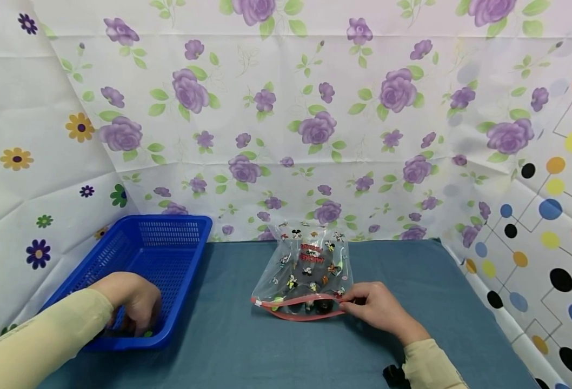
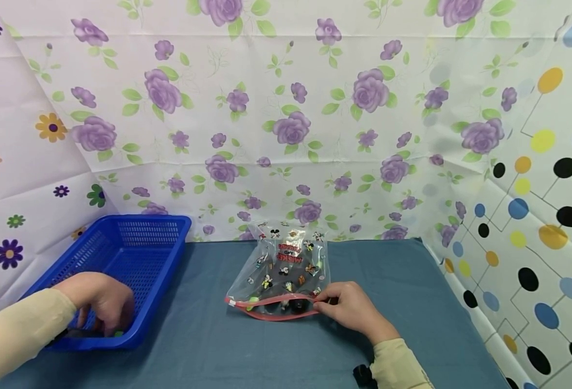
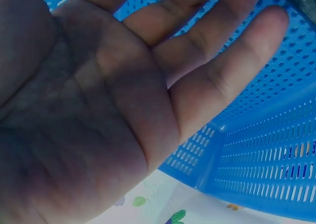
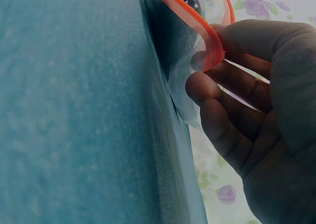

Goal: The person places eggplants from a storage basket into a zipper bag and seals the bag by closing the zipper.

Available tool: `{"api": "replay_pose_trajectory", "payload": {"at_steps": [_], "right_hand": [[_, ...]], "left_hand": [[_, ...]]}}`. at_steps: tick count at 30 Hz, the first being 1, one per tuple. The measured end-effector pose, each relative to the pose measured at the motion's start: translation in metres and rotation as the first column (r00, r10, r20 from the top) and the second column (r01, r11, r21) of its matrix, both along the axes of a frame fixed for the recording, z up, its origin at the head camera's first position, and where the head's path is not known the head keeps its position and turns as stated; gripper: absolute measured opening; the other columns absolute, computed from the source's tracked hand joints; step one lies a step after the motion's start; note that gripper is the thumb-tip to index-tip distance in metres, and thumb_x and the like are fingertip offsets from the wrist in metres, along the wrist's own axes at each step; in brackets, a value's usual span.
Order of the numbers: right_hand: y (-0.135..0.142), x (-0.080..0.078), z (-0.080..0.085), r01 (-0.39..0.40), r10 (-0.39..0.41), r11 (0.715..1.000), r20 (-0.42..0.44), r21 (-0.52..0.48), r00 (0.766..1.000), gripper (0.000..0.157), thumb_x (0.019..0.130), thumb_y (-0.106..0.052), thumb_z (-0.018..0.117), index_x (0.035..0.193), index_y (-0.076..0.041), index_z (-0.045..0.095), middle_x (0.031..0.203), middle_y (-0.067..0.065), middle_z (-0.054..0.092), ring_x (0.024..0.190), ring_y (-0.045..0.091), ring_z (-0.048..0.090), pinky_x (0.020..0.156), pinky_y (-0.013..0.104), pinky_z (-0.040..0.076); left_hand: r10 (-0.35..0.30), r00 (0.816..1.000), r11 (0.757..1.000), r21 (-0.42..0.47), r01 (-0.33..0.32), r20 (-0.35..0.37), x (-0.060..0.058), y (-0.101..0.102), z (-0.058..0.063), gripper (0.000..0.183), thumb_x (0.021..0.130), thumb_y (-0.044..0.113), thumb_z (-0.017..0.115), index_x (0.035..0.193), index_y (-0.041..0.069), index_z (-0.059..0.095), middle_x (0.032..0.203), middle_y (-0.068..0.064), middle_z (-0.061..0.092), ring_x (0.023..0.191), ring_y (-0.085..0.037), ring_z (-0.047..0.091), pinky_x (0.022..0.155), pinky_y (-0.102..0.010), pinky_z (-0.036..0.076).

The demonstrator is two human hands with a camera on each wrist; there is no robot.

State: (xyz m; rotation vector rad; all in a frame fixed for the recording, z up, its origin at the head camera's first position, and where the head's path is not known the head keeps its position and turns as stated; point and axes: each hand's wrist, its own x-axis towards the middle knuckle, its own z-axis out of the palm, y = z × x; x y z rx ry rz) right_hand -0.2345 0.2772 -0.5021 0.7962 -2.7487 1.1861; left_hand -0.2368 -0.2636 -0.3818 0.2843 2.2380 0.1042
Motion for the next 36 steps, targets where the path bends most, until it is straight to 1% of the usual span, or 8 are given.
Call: {"api": "replay_pose_trajectory", "payload": {"at_steps": [4, 9, 17, 21, 26, 31, 34, 36], "right_hand": [[0.0, 0.0, 0.0, -0.002, 0.002, 1.0, 0.003, -0.001, 1.0, 0.005, 0.092, -0.032, 0.079, 0.095, -0.03, 0.082, 0.086, -0.018, 0.072, 0.066, 0.008, 0.064, 0.056, 0.029, 0.053], [-0.001, -0.001, 0.001, -0.001, 0.001, 1.0, 0.004, 0.004, 1.0, 0.005, 0.092, -0.032, 0.078, 0.095, -0.03, 0.082, 0.087, -0.019, 0.071, 0.065, 0.008, 0.063, 0.056, 0.029, 0.053], [-0.001, 0.0, 0.001, -0.005, 0.005, 1.0, 0.0, 0.001, 1.0, 0.004, 0.092, -0.03, 0.079, 0.095, -0.029, 0.082, 0.086, -0.019, 0.072, 0.065, 0.008, 0.063, 0.056, 0.029, 0.053], [-0.001, 0.0, 0.001, -0.004, 0.004, 1.0, -0.009, 0.002, 1.0, 0.005, 0.092, -0.031, 0.079, 0.094, -0.029, 0.082, 0.086, -0.019, 0.071, 0.065, 0.007, 0.063, 0.055, 0.029, 0.053], [-0.001, 0.001, 0.001, -0.002, 0.002, 1.0, 0.0, 0.004, 1.0, 0.006, 0.092, -0.032, 0.078, 0.095, -0.029, 0.082, 0.086, -0.019, 0.071, 0.064, 0.008, 0.063, 0.055, 0.029, 0.053], [-0.001, 0.001, 0.001, -0.002, 0.002, 1.0, 0.004, 0.0, 1.0, 0.006, 0.092, -0.032, 0.078, 0.095, -0.028, 0.082, 0.086, -0.018, 0.072, 0.065, 0.008, 0.063, 0.055, 0.029, 0.053], [-0.001, 0.001, 0.002, 0.0, 0.0, 1.0, 0.0, 0.003, 1.0, 0.005, 0.092, -0.031, 0.079, 0.095, -0.028, 0.082, 0.086, -0.018, 0.071, 0.065, 0.008, 0.063, 0.055, 0.029, 0.053], [-0.001, 0.001, 0.002, 0.001, -0.001, 1.0, -0.004, 0.004, 1.0, 0.005, 0.092, -0.031, 0.079, 0.094, -0.029, 0.082, 0.086, -0.019, 0.071, 0.064, 0.008, 0.063, 0.055, 0.029, 0.053]], "left_hand": [[-0.059, 0.998, 0.997, -0.048, 0.058, -0.013, -0.001, 0.0, 0.0, 0.022, 0.079, -0.002, 0.078, 0.083, 0.019, 0.073, 0.082, -0.004, 0.067, 0.079, -0.027, 0.067, 0.067, -0.055, 0.059], [-0.064, 0.998, 0.997, -0.038, 0.064, -0.02, -0.001, -0.002, 0.001, 0.024, 0.079, -0.003, 0.081, 0.083, 0.019, 0.074, 0.083, -0.003, 0.068, 0.079, -0.027, 0.068, 0.07, -0.055, 0.059], [-0.096, 0.994, 0.995, -0.012, 0.096, -0.047, -0.001, -0.008, 0.004, 0.021, 0.079, 0.005, 0.085, 0.087, 0.022, 0.075, 0.089, 0.001, 0.07, 0.08, -0.026, 0.069, 0.078, -0.061, 0.055], [-0.096, 0.995, 0.995, 0.004, 0.097, -0.029, -0.003, -0.011, 0.005, 0.02, 0.081, 0.007, 0.085, 0.09, 0.022, 0.075, 0.093, 0.001, 0.07, 0.081, -0.026, 0.071, 0.083, -0.065, 0.053], [-0.062, 0.998, 0.997, 0.039, 0.063, -0.023, -0.004, -0.015, 0.005, 0.021, 0.081, 0.007, 0.085, 0.095, 0.02, 0.074, 0.098, -0.004, 0.069, 0.081, -0.03, 0.072, 0.083, -0.066, 0.053], [-0.038, 0.999, 0.996, 0.081, 0.041, -0.039, -0.005, -0.018, 0.008, 0.024, 0.082, 0.006, 0.084, 0.098, 0.021, 0.073, 0.101, -0.005, 0.067, 0.082, -0.029, 0.069, 0.081, -0.063, 0.054], [-0.04, 0.998, 0.993, 0.106, 0.046, -0.057, -0.004, -0.02, 0.009, 0.023, 0.083, 0.007, 0.084, 0.096, 0.021, 0.072, 0.096, -0.003, 0.065, 0.079, -0.026, 0.067, 0.074, -0.055, 0.056], [-0.042, 0.997, 0.991, 0.121, 0.05, -0.067, -0.004, -0.022, 0.009, 0.021, 0.083, 0.007, 0.083, 0.094, 0.02, 0.071, 0.092, -0.002, 0.063, 0.077, -0.024, 0.064, 0.069, -0.049, 0.055]]}}
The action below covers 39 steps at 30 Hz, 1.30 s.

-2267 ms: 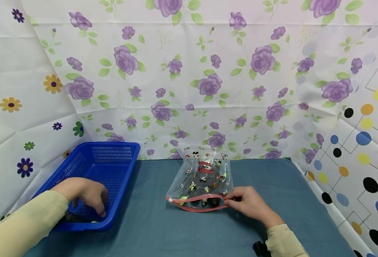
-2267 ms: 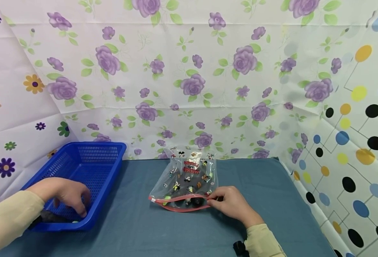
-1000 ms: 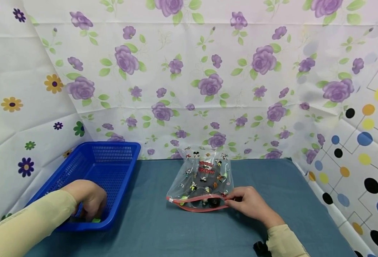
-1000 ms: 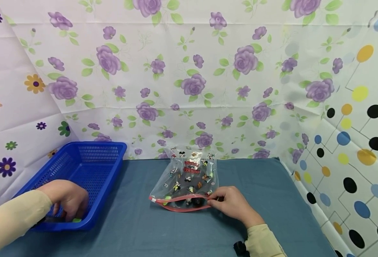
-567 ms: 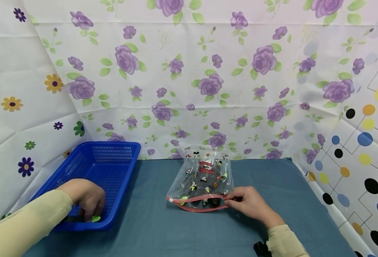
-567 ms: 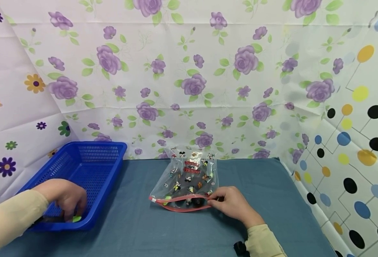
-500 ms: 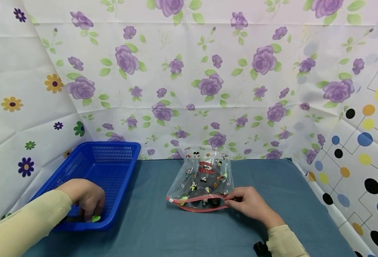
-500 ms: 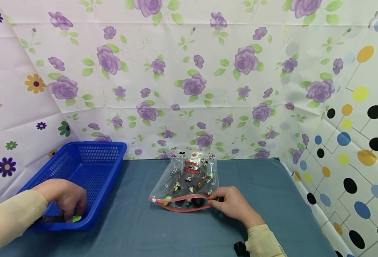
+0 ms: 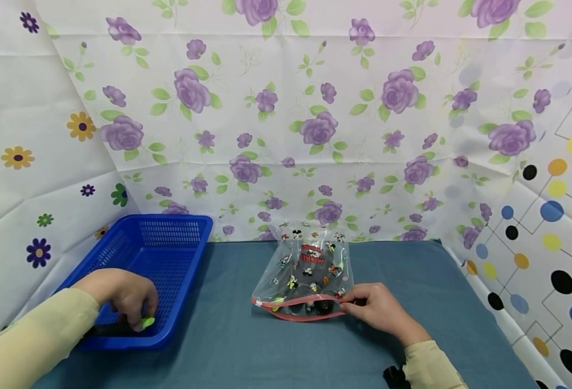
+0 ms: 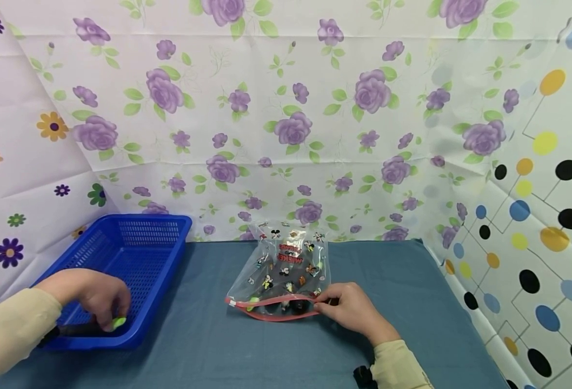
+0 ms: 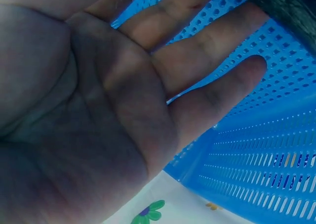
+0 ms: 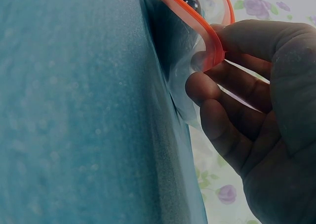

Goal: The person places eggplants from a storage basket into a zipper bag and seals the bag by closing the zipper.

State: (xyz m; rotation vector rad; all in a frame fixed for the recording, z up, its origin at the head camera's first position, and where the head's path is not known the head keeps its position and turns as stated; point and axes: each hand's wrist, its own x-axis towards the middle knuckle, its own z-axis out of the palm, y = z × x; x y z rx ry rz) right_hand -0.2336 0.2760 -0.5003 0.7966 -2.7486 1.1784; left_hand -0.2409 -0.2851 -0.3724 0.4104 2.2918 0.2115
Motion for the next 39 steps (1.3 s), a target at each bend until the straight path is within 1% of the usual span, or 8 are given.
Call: {"api": "replay_pose_trajectory", "payload": {"at_steps": [7, 12, 15, 19, 24, 29, 35, 39], "right_hand": [[0.0, 0.001, 0.0, 0.003, -0.003, 1.0, -0.007, -0.002, 1.0, 0.005, 0.091, -0.029, 0.079, 0.094, -0.028, 0.082, 0.085, -0.018, 0.071, 0.064, 0.008, 0.063, 0.054, 0.029, 0.052], [0.001, 0.001, -0.001, 0.005, -0.005, 1.0, -0.01, -0.001, 1.0, 0.005, 0.092, -0.03, 0.079, 0.094, -0.028, 0.082, 0.085, -0.019, 0.071, 0.064, 0.008, 0.063, 0.055, 0.029, 0.052], [0.001, 0.001, -0.001, 0.004, -0.004, 1.0, -0.008, 0.0, 1.0, 0.005, 0.092, -0.03, 0.079, 0.094, -0.029, 0.082, 0.086, -0.019, 0.071, 0.065, 0.008, 0.063, 0.055, 0.029, 0.053], [0.001, 0.002, -0.001, 0.005, -0.005, 1.0, -0.003, -0.003, 1.0, 0.005, 0.092, -0.031, 0.079, 0.094, -0.029, 0.082, 0.085, -0.019, 0.071, 0.065, 0.008, 0.063, 0.055, 0.029, 0.053], [0.001, 0.001, -0.001, 0.005, -0.005, 1.0, -0.003, -0.006, 1.0, 0.005, 0.092, -0.032, 0.079, 0.095, -0.029, 0.082, 0.086, -0.019, 0.071, 0.066, 0.008, 0.063, 0.056, 0.029, 0.053], [0.002, 0.001, -0.001, 0.007, -0.007, 1.0, -0.007, 0.0, 1.0, 0.004, 0.092, -0.031, 0.079, 0.094, -0.029, 0.082, 0.086, -0.019, 0.071, 0.065, 0.008, 0.063, 0.056, 0.029, 0.053], [0.001, 0.001, -0.001, 0.006, -0.006, 1.0, 0.008, -0.007, 1.0, 0.004, 0.092, -0.03, 0.079, 0.095, -0.031, 0.081, 0.086, -0.018, 0.071, 0.065, 0.008, 0.063, 0.056, 0.03, 0.053], [0.001, 0.0, -0.001, -0.006, 0.006, 1.0, -0.013, -0.007, 1.0, 0.004, 0.092, -0.031, 0.079, 0.094, -0.031, 0.081, 0.086, -0.018, 0.071, 0.065, 0.007, 0.063, 0.055, 0.029, 0.052]], "left_hand": [[0.016, 1.0, 0.998, 0.06, -0.016, 0.001, -0.004, -0.005, 0.001, 0.014, 0.087, 0.011, 0.08, 0.092, 0.017, 0.068, 0.088, -0.005, 0.061, 0.075, -0.023, 0.061, 0.068, -0.048, 0.055], [0.036, 0.999, 0.993, 0.111, -0.037, 0.018, -0.007, -0.007, 0.001, 0.011, 0.09, 0.011, 0.077, 0.093, 0.013, 0.067, 0.087, -0.005, 0.062, 0.069, -0.018, 0.055, 0.059, -0.033, 0.044], [0.055, 0.998, 0.991, 0.125, -0.055, 0.006, -0.008, -0.007, 0.001, 0.011, 0.091, 0.012, 0.077, 0.094, 0.014, 0.067, 0.087, -0.004, 0.062, 0.067, -0.017, 0.053, 0.058, -0.031, 0.042], [0.076, 0.997, 0.986, 0.15, -0.072, -0.022, -0.008, -0.007, 0.001, 0.01, 0.092, 0.013, 0.076, 0.096, 0.014, 0.067, 0.085, -0.003, 0.062, 0.067, -0.017, 0.052, 0.06, -0.033, 0.048], [0.111, 0.993, 0.977, 0.186, -0.103, -0.036, -0.008, -0.008, 0.004, 0.01, 0.094, 0.013, 0.074, 0.102, 0.012, 0.067, 0.088, -0.005, 0.061, 0.076, -0.021, 0.056, 0.066, -0.042, 0.056], [0.134, 0.989, 0.968, 0.224, -0.117, -0.06, -0.01, -0.008, 0.007, 0.009, 0.096, 0.015, 0.072, 0.103, 0.012, 0.067, 0.09, -0.006, 0.062, 0.081, -0.024, 0.058, 0.067, -0.044, 0.056], [0.128, 0.987, 0.955, 0.279, -0.097, -0.093, -0.011, -0.009, 0.007, 0.009, 0.097, 0.018, 0.071, 0.103, 0.011, 0.066, 0.087, -0.005, 0.06, 0.08, -0.024, 0.056, 0.066, -0.043, 0.055], [0.127, 0.986, 0.948, 0.304, -0.09, -0.105, -0.013, -0.01, 0.005, 0.011, 0.098, 0.02, 0.071, 0.103, 0.011, 0.066, 0.086, -0.005, 0.06, 0.078, -0.023, 0.055, 0.064, -0.042, 0.054]]}}
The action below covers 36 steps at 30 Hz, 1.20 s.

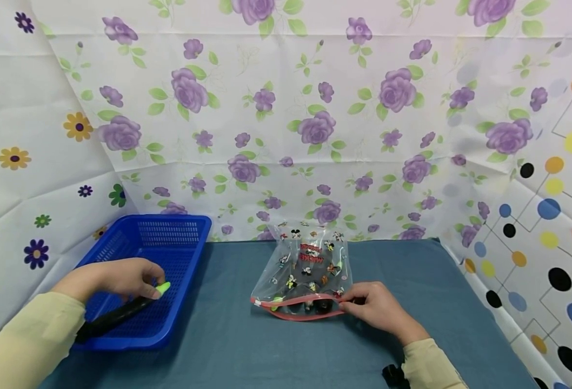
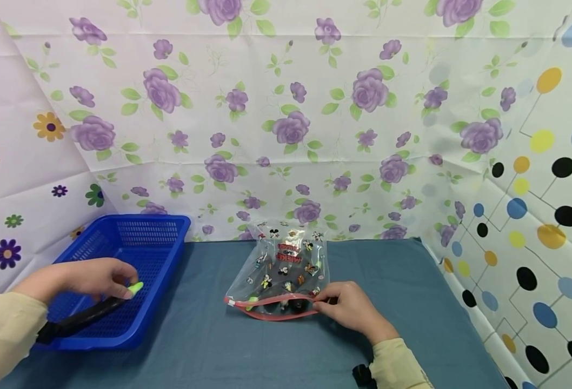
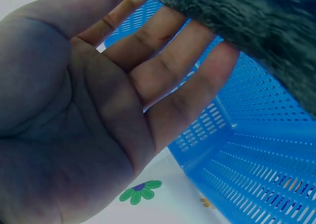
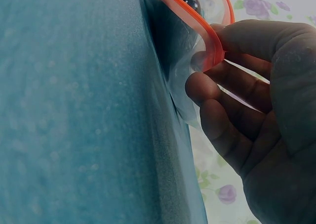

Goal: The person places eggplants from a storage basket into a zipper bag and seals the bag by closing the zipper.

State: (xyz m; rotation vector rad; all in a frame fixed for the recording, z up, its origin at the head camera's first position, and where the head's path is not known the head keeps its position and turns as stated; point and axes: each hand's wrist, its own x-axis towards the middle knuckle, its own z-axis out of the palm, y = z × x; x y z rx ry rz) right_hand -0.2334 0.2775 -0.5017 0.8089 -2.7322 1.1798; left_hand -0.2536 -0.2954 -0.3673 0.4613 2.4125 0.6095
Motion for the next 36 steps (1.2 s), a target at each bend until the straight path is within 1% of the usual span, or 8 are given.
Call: {"api": "replay_pose_trajectory", "payload": {"at_steps": [6, 10, 13, 21, 29, 33, 36], "right_hand": [[0.0, -0.001, 0.0, -0.008, 0.008, 1.0, -0.021, 0.0, 1.0, 0.003, 0.092, -0.03, 0.079, 0.094, -0.03, 0.081, 0.086, -0.018, 0.071, 0.065, 0.007, 0.062, 0.055, 0.028, 0.052], [0.0, -0.001, 0.0, -0.006, 0.006, 1.0, -0.016, 0.002, 1.0, 0.003, 0.092, -0.029, 0.079, 0.094, -0.03, 0.082, 0.085, -0.018, 0.071, 0.064, 0.007, 0.062, 0.054, 0.028, 0.052], [0.0, 0.0, 0.002, -0.004, 0.004, 1.0, -0.007, 0.001, 1.0, 0.004, 0.092, -0.028, 0.079, 0.094, -0.029, 0.082, 0.084, -0.018, 0.071, 0.063, 0.008, 0.062, 0.054, 0.029, 0.052], [-0.001, 0.0, 0.003, 0.001, -0.001, 1.0, 0.001, 0.003, 1.0, 0.004, 0.092, -0.029, 0.079, 0.094, -0.029, 0.082, 0.084, -0.019, 0.071, 0.064, 0.008, 0.062, 0.054, 0.029, 0.052], [-0.001, 0.0, 0.002, 0.01, -0.01, 1.0, 0.015, 0.001, 1.0, 0.004, 0.091, -0.028, 0.079, 0.095, -0.029, 0.082, 0.084, -0.018, 0.071, 0.065, 0.009, 0.063, 0.055, 0.029, 0.052], [-0.001, 0.0, 0.002, 0.009, -0.009, 1.0, 0.02, 0.0, 1.0, 0.005, 0.092, -0.027, 0.079, 0.095, -0.029, 0.082, 0.085, -0.018, 0.071, 0.065, 0.008, 0.063, 0.056, 0.03, 0.053], [-0.001, -0.001, 0.001, 0.008, -0.008, 1.0, 0.023, 0.001, 1.0, 0.005, 0.092, -0.029, 0.079, 0.095, -0.03, 0.082, 0.085, -0.018, 0.071, 0.065, 0.008, 0.063, 0.055, 0.03, 0.053]], "left_hand": [[-0.026, 0.998, 0.999, 0.046, 0.029, -0.055, -0.005, -0.001, -0.001, 0.014, 0.099, 0.025, 0.069, 0.103, 0.011, 0.066, 0.085, -0.003, 0.061, 0.073, -0.019, 0.054, 0.06, -0.037, 0.051], [-0.047, 0.994, 0.996, 0.065, 0.054, -0.1, -0.007, 0.001, 0.002, 0.015, 0.1, 0.028, 0.067, 0.103, 0.013, 0.066, 0.084, -0.001, 0.058, 0.07, -0.017, 0.054, 0.058, -0.032, 0.049], [-0.049, 0.99, 0.995, 0.078, 0.06, -0.133, -0.007, 0.003, 0.005, 0.016, 0.101, 0.03, 0.066, 0.103, 0.014, 0.064, 0.084, 0.0, 0.057, 0.07, -0.017, 0.053, 0.058, -0.032, 0.05], [0.025, 0.989, 0.992, 0.125, -0.007, -0.144, -0.006, 0.008, 0.008, 0.021, 0.1, 0.032, 0.067, 0.11, 0.014, 0.064, 0.091, -0.004, 0.06, 0.078, -0.023, 0.056, 0.061, -0.041, 0.055], [0.034, 0.983, 0.985, 0.172, -0.003, -0.178, -0.007, 0.01, 0.013, 0.028, 0.101, 0.034, 0.066, 0.115, 0.011, 0.064, 0.091, -0.005, 0.065, 0.08, -0.023, 0.059, 0.065, -0.044, 0.057], [0.045, 0.982, 0.981, 0.194, -0.008, -0.186, -0.007, 0.01, 0.015, 0.029, 0.102, 0.036, 0.065, 0.116, 0.011, 0.064, 0.091, -0.005, 0.066, 0.08, -0.024, 0.061, 0.065, -0.044, 0.057], [0.062, 0.976, 0.977, 0.211, -0.017, -0.208, -0.007, 0.012, 0.016, 0.029, 0.102, 0.038, 0.064, 0.117, 0.013, 0.064, 0.091, -0.005, 0.067, 0.08, -0.024, 0.061, 0.065, -0.043, 0.057]]}}
